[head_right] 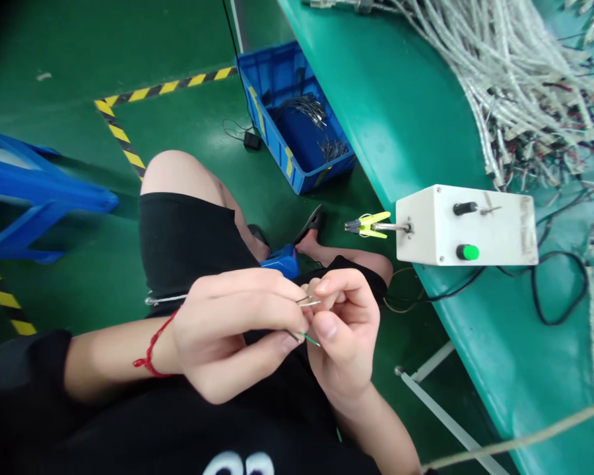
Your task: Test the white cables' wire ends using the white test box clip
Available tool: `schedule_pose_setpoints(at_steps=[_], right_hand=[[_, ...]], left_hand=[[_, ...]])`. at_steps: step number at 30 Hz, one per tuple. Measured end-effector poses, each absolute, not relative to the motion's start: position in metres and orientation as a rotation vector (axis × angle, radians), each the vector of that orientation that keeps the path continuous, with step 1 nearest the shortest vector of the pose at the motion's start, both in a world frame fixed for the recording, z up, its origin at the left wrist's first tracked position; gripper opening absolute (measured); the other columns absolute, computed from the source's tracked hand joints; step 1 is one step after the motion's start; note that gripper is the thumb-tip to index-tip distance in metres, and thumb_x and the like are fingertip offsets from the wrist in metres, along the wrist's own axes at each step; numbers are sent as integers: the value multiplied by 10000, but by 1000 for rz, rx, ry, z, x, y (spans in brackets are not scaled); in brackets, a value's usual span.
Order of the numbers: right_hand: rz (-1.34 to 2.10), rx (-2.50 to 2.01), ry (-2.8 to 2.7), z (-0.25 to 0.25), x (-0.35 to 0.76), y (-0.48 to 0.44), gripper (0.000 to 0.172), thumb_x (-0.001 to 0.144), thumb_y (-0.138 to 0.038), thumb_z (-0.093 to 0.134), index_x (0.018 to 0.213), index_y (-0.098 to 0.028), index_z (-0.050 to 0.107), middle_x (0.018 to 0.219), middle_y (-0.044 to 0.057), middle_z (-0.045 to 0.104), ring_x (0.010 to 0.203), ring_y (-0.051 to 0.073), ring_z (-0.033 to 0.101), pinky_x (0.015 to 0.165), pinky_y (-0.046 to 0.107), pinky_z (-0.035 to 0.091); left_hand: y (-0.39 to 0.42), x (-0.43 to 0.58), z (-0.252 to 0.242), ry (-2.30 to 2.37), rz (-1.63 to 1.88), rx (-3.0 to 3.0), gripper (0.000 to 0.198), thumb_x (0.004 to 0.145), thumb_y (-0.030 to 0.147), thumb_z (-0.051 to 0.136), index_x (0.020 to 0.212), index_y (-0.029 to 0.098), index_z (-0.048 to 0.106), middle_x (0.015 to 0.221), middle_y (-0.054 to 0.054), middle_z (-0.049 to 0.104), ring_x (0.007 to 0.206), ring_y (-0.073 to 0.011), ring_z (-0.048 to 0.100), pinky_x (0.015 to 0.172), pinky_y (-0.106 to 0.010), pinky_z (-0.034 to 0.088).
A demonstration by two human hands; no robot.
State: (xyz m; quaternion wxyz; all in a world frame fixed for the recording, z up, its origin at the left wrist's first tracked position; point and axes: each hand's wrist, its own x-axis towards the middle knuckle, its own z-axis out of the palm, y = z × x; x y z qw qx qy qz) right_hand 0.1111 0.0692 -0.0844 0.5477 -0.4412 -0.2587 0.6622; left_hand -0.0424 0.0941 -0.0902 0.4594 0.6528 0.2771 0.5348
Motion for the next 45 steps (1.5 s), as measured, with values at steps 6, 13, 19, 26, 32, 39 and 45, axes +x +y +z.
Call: schedule_pose_setpoints(at_steps=[6,13,19,26,32,39,45], right_hand=[[1598,-994,-677,-85,111,69,35,876,-251,767,891,-244,737,611,-63,422,547,107,360,490,258,350],[1590,-1014,-655,-84,109,69,48,858,-256,774,829,-255,736,577,-66,455,498,102,330,478,274,363],[1624,-981,-626,-83,107,71,88,853,-253,778,812,-253,700,562,-81,452,434,73,284,426,250,276],[1606,-1011,-657,-80,103,73,183,847,-248,751,739,-234,604,542,-82,386,438,65,249,417,236,220],[1594,-1050,-632,-80,101,71,213,825,-261,752,727,-239,564,528,-84,353,444,71,234,434,240,241],[1639,-1054,-660,-76,102,76,292,812,-244,757,703,-230,486,517,-88,317,430,56,192,382,190,159],[1639,-1088,-632,-76,103,76,224,779,-233,731,695,-236,523,510,-81,371,434,68,189,374,190,188]], left_hand=[[92,-42,-90,689,1333,1708,119,907,23,630,894,80,733,831,-127,765,738,-171,741,804,-265,666],[92,-41,-92,664,1329,1734,95,883,54,666,916,125,721,836,-105,771,705,-181,749,786,-276,671],[94,-42,-92,643,1327,1727,114,865,38,669,895,143,703,840,-103,769,705,-189,760,753,-273,663],[96,-42,-92,636,1330,1749,101,885,45,663,886,135,708,832,-108,774,722,-188,760,776,-280,666],[94,-42,-92,647,1339,1717,99,880,48,671,895,137,712,842,-104,773,779,-208,791,795,-276,680],[90,-37,-95,616,1366,1602,117,888,21,653,931,113,711,852,-117,770,845,-212,804,868,-263,682],[88,-36,-96,637,1367,1546,125,907,46,651,955,147,705,865,-95,784,826,-213,803,828,-285,698]])
